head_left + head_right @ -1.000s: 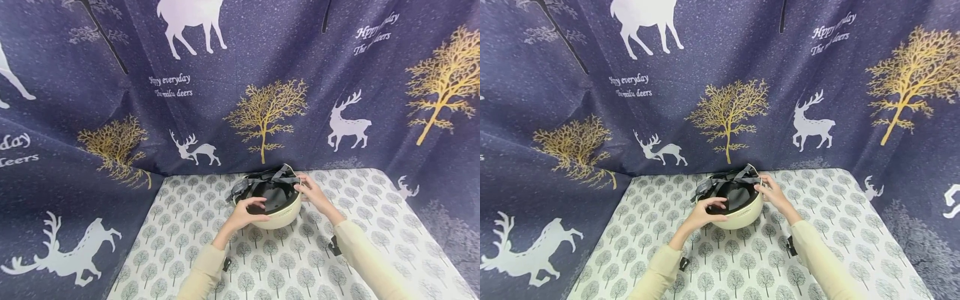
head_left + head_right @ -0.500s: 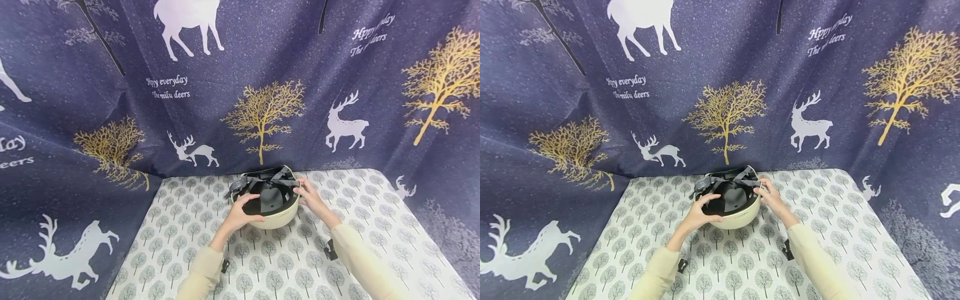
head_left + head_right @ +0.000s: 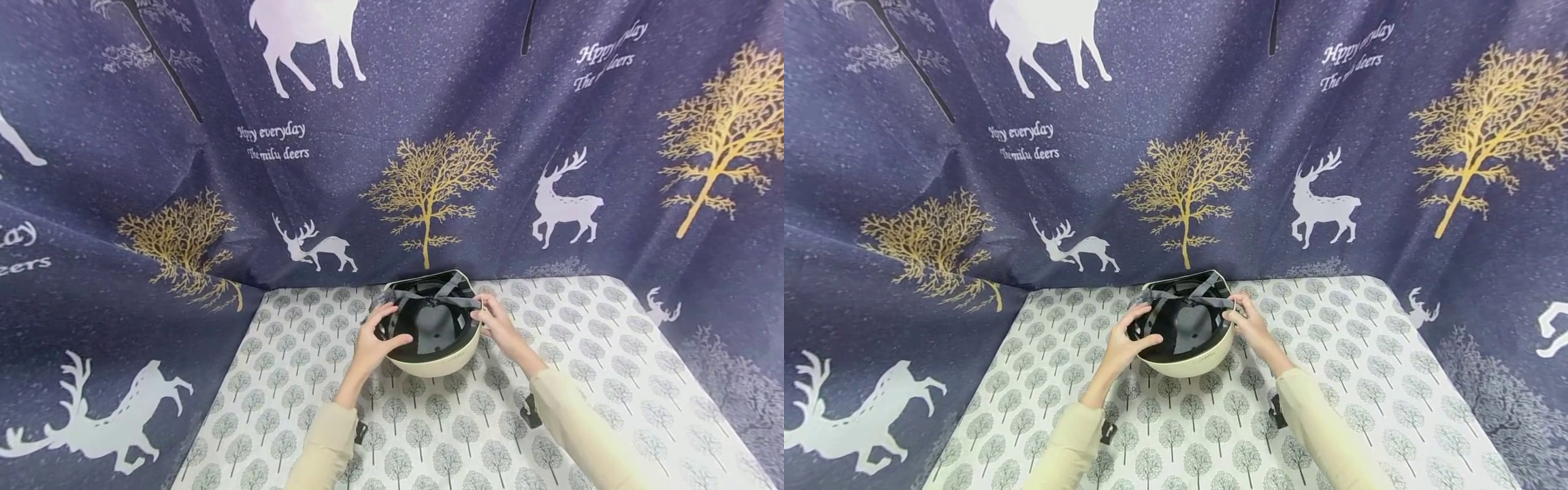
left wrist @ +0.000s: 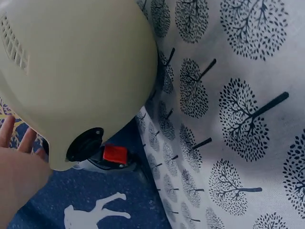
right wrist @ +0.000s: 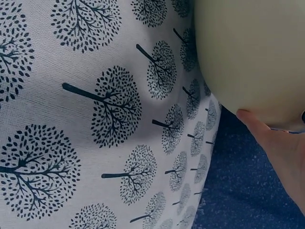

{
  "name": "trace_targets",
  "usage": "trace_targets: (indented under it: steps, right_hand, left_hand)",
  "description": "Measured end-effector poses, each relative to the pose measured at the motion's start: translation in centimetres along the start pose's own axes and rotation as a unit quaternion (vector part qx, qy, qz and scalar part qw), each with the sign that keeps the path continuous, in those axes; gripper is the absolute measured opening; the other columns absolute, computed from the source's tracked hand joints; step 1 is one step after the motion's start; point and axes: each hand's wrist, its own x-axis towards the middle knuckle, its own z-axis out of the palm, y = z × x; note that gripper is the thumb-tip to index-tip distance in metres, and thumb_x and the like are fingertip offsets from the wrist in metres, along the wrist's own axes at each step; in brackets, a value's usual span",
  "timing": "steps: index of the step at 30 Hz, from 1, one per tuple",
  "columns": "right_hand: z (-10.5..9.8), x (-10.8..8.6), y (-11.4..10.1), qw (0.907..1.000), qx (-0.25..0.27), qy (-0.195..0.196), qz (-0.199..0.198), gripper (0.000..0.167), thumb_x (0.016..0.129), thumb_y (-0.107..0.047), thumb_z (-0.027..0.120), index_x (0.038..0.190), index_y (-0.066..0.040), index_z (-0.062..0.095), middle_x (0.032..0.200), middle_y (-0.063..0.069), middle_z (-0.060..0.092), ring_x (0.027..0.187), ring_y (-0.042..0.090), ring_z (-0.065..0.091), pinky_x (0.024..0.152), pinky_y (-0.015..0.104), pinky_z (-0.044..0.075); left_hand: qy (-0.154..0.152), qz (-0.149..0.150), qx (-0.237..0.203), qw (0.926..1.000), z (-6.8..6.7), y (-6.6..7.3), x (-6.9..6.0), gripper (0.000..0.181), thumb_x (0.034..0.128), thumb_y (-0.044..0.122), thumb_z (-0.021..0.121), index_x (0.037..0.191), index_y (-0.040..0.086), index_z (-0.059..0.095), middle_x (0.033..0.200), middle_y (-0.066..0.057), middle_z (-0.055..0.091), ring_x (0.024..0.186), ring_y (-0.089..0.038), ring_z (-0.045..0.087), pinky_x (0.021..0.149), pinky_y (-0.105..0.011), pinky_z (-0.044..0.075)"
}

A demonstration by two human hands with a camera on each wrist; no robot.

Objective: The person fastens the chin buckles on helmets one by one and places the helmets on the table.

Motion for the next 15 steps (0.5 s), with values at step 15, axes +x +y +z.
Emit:
trace_targets:
  steps: [15]
  right_hand:
    - [-0.5, -1.5, 1.6, 0.9974, -0.043, 0.044, 0.038, 0.033, 0.095, -0.017, 0.056, 0.123, -0.004, 0.047, 0.137, 0.013, 0.041, 0.095, 0.007, 0.052, 0.080, 0.023, 0.051]
  left_hand:
    - [0.005, -0.016, 0.030, 0.9994, 1.0, -6.3, 0.5, 0.084, 0.0735, 0.025, 0.086, 0.146, 0.019, 0.044, 0.163, -0.006, 0.024, 0.151, -0.033, 0.018, 0.120, -0.061, 0.016]
